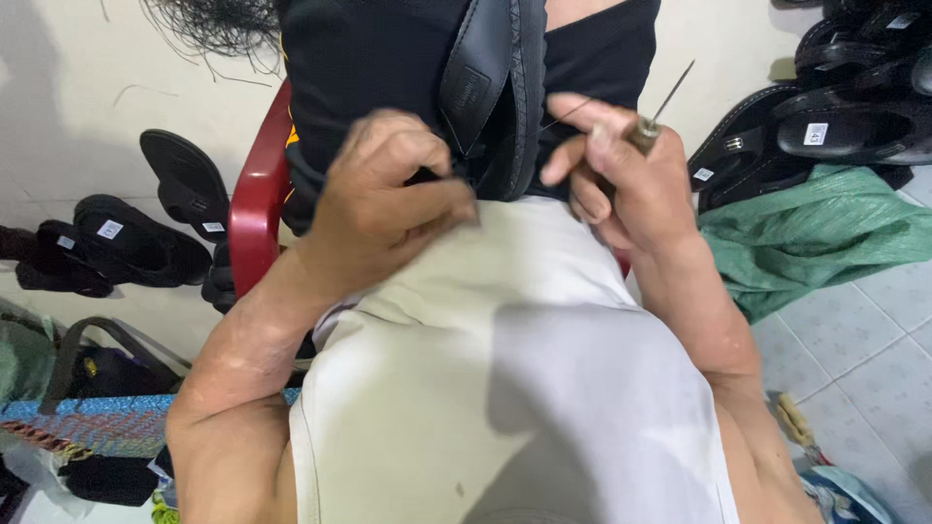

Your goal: The person sews a black shoe using a needle and thread. They repeatedly push the needle through the shoe's upper and pull the thread to secure stitches. The hands remain in view throughout the process.

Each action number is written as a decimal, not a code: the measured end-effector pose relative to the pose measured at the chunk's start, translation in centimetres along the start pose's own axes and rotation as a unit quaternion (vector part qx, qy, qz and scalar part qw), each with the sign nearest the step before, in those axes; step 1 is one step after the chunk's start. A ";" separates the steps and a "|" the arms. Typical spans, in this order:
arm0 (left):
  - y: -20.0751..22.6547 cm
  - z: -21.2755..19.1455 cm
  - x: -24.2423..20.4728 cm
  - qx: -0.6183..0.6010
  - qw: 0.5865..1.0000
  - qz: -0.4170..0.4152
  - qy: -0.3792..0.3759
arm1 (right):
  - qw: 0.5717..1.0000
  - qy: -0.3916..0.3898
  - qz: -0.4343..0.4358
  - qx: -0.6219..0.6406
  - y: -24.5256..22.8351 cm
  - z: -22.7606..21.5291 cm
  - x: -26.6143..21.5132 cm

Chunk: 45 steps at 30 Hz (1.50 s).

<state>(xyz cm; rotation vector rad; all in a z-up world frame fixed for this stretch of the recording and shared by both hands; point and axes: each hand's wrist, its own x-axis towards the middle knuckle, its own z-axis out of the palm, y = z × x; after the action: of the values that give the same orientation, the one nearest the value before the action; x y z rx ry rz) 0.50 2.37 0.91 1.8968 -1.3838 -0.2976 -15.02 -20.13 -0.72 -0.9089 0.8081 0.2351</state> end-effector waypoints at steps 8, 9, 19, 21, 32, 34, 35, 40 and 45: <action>1.3 2.2 2.2 -0.701 0.648 -0.269 0.130 | 0.935 -0.192 -0.029 0.298 -0.1 0.2 3.5; 1.4 2.4 2.1 -0.701 0.647 -0.271 0.130 | 0.935 -0.192 -0.026 0.299 -0.3 0.3 3.7; 1.6 2.6 1.8 -0.384 0.853 -0.342 0.088 | 0.988 -0.069 -0.119 0.075 -1.9 2.8 2.3; 2.5 3.0 2.2 -0.307 0.917 -0.240 0.079 | 0.987 -0.044 -0.147 -0.045 -3.2 3.4 0.5; -6.2 -5.8 -10.8 -0.448 0.679 -0.512 0.276 | 0.742 -0.015 -0.367 -0.560 -5.3 0.3 -2.8; -7.2 -6.2 -14.9 -0.081 0.814 -0.557 0.143 | 0.724 -0.035 -0.371 -0.581 -4.7 0.1 -2.4; -7.7 -6.4 -16.9 0.301 0.811 -0.501 -0.025 | 0.705 -0.053 -0.376 -0.600 -4.4 0.1 -2.1; -1.7 -4.6 -5.0 0.192 0.947 -0.238 0.095 | 0.661 -0.047 -0.381 -0.645 -4.3 0.5 -1.6; 1.0 -0.4 1.8 -0.108 0.986 -0.103 0.070 | 0.643 -0.057 -0.369 -0.669 -6.1 1.8 -1.9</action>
<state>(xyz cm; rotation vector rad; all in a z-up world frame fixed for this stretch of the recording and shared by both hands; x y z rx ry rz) 0.67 0.81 2.31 1.8431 -1.0206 -0.3924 -12.39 -22.20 4.97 -2.5258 -0.0897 0.1268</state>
